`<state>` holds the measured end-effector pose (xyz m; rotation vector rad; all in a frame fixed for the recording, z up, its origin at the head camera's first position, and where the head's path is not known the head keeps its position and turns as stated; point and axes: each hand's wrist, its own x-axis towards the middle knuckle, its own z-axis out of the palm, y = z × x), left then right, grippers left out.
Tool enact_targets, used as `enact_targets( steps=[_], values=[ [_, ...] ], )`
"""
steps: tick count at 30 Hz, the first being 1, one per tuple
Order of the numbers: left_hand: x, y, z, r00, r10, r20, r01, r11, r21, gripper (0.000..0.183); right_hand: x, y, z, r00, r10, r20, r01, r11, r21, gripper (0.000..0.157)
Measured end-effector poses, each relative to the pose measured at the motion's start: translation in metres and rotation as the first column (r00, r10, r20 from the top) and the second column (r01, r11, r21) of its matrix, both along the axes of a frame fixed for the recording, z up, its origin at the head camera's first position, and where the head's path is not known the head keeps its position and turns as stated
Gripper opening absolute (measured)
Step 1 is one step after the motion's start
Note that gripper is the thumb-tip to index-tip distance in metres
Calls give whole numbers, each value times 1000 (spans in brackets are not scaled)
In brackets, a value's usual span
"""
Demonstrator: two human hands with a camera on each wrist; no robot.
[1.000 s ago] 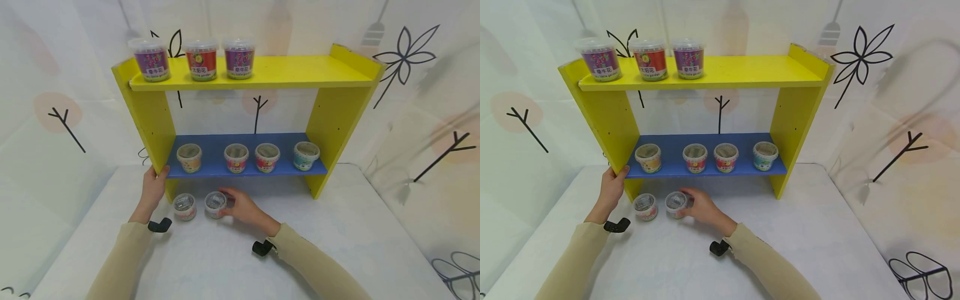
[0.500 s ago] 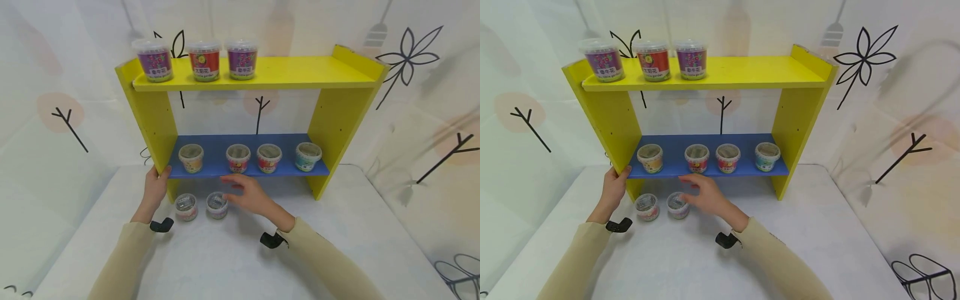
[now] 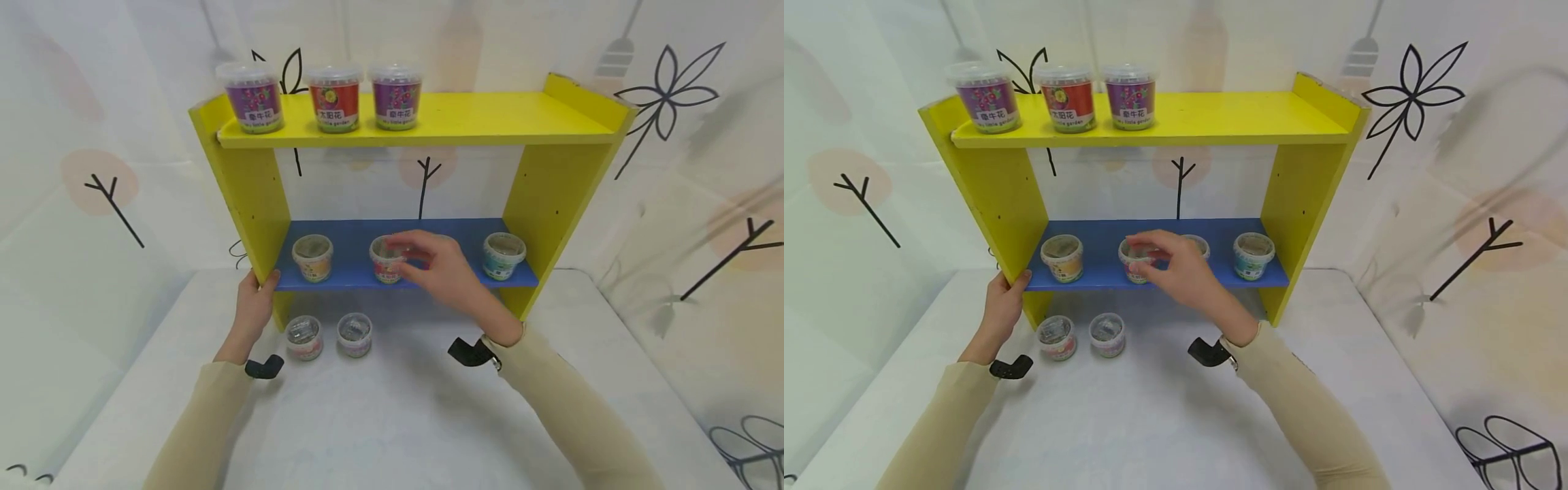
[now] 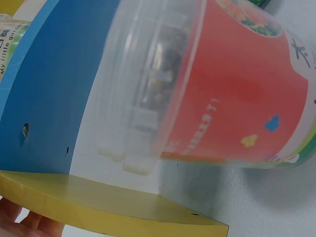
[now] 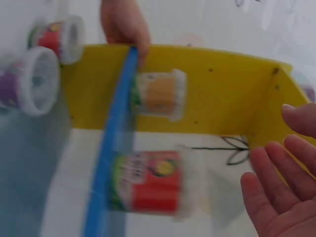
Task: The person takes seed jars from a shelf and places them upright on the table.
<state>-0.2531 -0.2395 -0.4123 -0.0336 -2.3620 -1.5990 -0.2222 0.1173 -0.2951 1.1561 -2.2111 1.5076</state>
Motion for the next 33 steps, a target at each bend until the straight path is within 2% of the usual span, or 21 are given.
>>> enact_targets(
  steps=[6,15,25,33],
  values=[
    [0,0,0,1000,0,7,0,1000,14,58,-2,17,39,995,-46,-94,42,998,-44,38],
    [0,0,-3,1000,7,-2,-7,1000,21,58,1,32,88,989,-114,-92,106,990,-91,38],
    [-1,2,-2,1000,9,4,-9,1000,29,58,4,38,136,969,-207,-133,190,973,-129,37],
    [-1,2,-1,1000,21,10,-21,999,34,57,-9,38,165,941,-295,-163,267,948,-174,38]
  ],
)
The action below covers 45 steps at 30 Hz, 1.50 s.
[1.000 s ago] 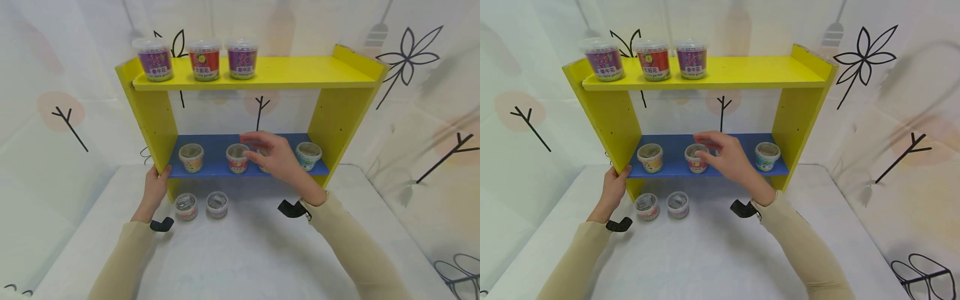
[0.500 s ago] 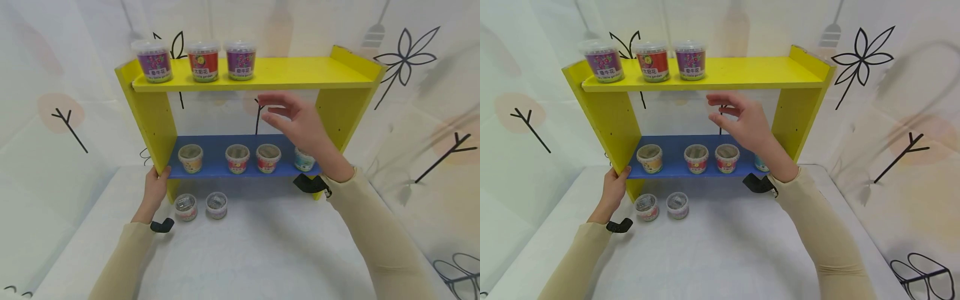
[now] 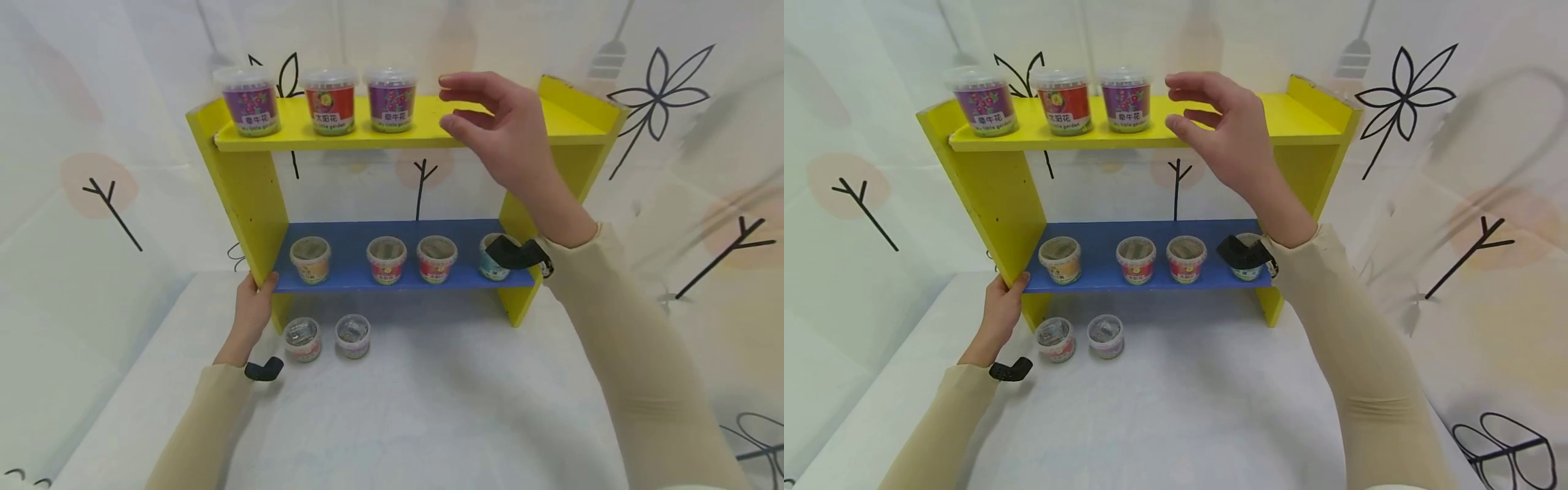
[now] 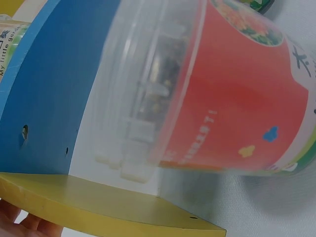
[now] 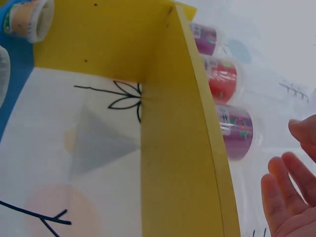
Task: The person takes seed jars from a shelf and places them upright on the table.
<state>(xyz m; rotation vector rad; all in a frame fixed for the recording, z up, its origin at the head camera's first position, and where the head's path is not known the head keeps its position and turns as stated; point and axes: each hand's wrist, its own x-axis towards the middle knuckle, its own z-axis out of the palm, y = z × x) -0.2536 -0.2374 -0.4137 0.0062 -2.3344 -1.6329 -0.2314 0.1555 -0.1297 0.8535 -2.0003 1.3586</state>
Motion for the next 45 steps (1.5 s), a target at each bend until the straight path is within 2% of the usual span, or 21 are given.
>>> enact_targets(
  steps=[8,11,16,22,29,32,36,45],
  values=[
    [1,-1,-1,1000,7,14,-7,1000,-2,57,-19,-7,16,1000,-29,-8,30,994,106,50],
    [1,-1,-2,1000,5,10,-5,1000,-1,57,-26,-11,18,999,-34,26,30,989,143,53],
    [2,-1,-2,1000,4,5,-4,1000,0,56,-37,-16,24,990,-88,110,63,975,213,57],
    [1,1,-2,1000,10,16,-10,1000,6,56,-43,-23,30,977,-129,170,76,955,287,56],
    [2,1,0,1000,14,12,-14,1000,17,56,-44,-33,33,947,-53,316,-27,970,241,55],
    [1,1,0,1000,12,4,-12,1000,14,56,-44,-35,34,936,-63,347,-24,971,239,54],
    [1,1,-1,1000,6,-4,-6,1000,16,55,-43,-37,34,931,-96,351,8,970,244,53],
    [1,2,0,1000,5,-4,-5,1000,15,55,-40,-33,32,934,-114,340,42,976,213,51]
  ],
)
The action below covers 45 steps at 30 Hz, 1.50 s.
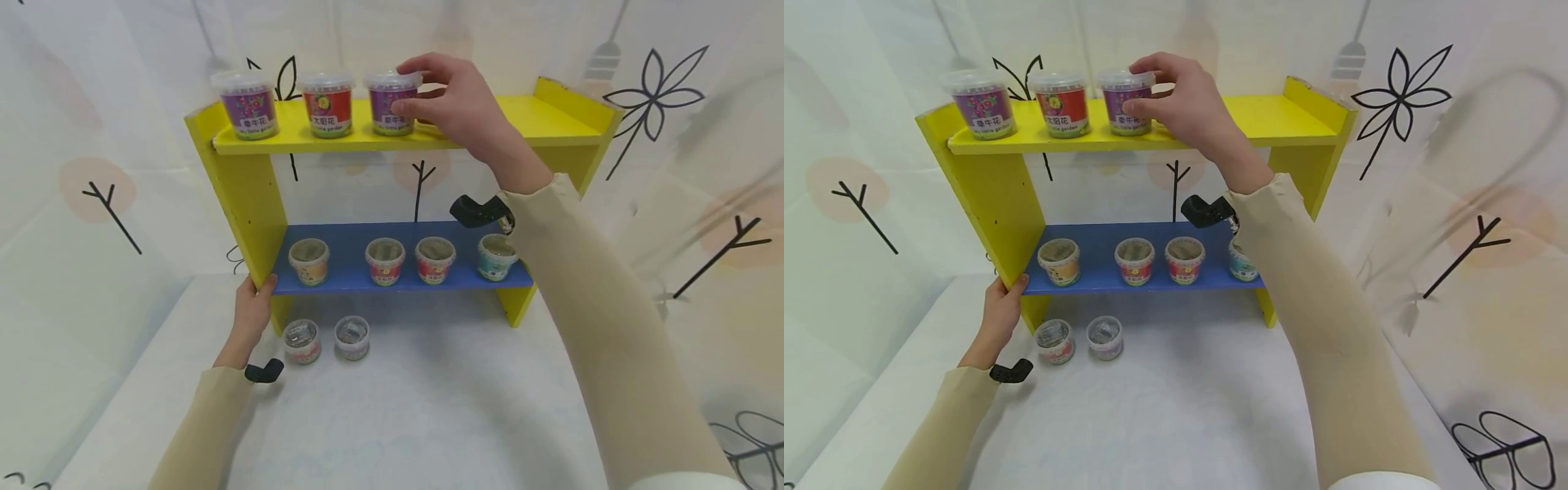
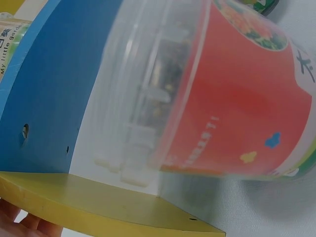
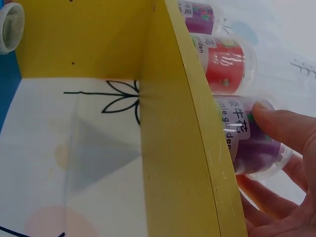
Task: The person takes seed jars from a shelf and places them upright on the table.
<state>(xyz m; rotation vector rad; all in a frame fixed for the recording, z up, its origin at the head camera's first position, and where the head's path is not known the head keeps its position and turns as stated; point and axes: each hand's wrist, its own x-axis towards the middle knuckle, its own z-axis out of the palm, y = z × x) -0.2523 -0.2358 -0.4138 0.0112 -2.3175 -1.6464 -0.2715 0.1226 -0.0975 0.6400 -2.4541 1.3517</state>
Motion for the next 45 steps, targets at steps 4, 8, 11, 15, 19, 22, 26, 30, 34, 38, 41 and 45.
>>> enact_targets(
  steps=[4,8,11,15,19,22,26,30,34,38,41,45],
  values=[
    [1,0,1,1000,-1,-1,1,1000,-4,55,1,2,-1,1000,-5,10,5,1000,-27,52],
    [2,0,0,1000,-3,2,3,1000,-4,57,1,5,-2,1000,14,23,-12,997,-81,51],
    [1,0,0,1000,-8,3,8,1000,1,56,2,7,-2,999,30,22,-27,993,-113,51],
    [1,-1,-1,1000,-13,4,13,1000,4,56,6,9,-2,999,44,2,-43,991,-130,50],
    [1,-1,-1,1000,-9,0,9,1000,-1,56,9,10,-3,998,61,-16,-63,988,-138,49],
    [1,-2,-2,1000,-9,-4,9,1000,-3,56,12,11,-3,998,63,-25,-66,988,-137,48],
    [1,-2,-2,1000,-16,-6,16,1000,-5,56,16,13,-4,997,64,-39,-69,988,-138,48],
    [1,-2,-2,1000,-22,-16,22,1000,-5,56,21,15,-4,995,83,-63,-92,985,-149,46],
    [1,-2,-1,999,-25,-24,25,1000,-7,56,24,17,-5,990,115,-77,-127,975,-181,44],
    [-1,-3,-1,999,-22,-25,22,1000,-9,56,28,18,-7,988,129,-84,-144,969,-202,44],
    [-1,-3,-2,1000,-20,-22,20,1000,-10,57,32,19,-8,988,123,-93,-140,969,-202,44],
    [-1,-3,-2,1000,-18,-18,18,1000,-13,57,36,21,-10,986,128,-109,-149,967,-205,44]
  ],
)
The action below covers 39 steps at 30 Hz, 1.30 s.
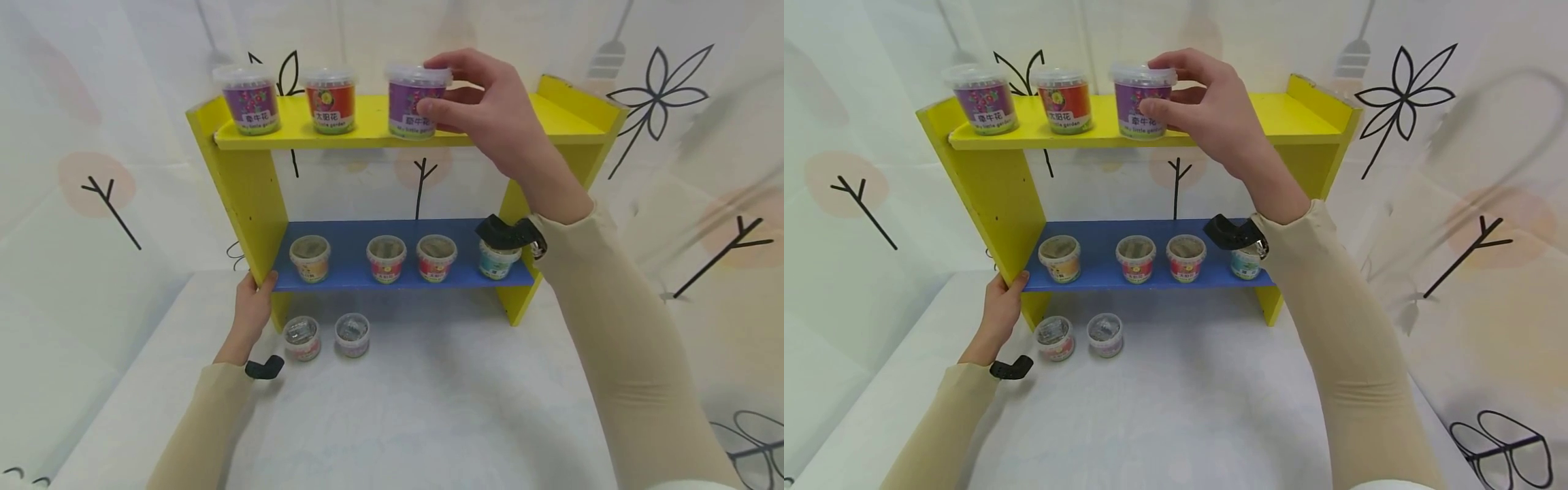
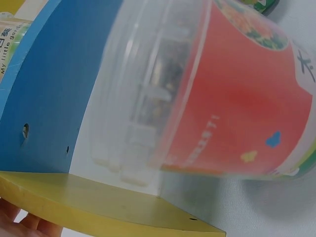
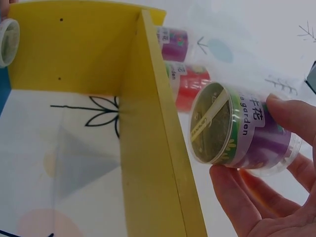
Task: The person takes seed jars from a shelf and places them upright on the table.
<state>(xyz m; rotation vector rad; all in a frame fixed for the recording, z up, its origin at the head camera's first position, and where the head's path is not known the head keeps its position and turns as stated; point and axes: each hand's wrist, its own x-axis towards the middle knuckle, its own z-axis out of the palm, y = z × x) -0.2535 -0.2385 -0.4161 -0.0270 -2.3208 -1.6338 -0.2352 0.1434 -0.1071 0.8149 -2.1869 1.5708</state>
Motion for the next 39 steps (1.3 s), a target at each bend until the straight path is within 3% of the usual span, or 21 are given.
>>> enact_targets(
  steps=[9,23,39],
  values=[
    [0,0,1,1000,7,9,-7,1000,3,57,10,4,-4,999,-36,-18,37,999,19,43],
    [1,1,2,1000,16,21,-17,1000,12,56,29,4,-15,1000,-4,-28,6,997,74,42],
    [1,3,2,1000,23,7,-23,1000,7,56,39,14,-45,1000,-16,-1,16,992,123,42]
  ],
)
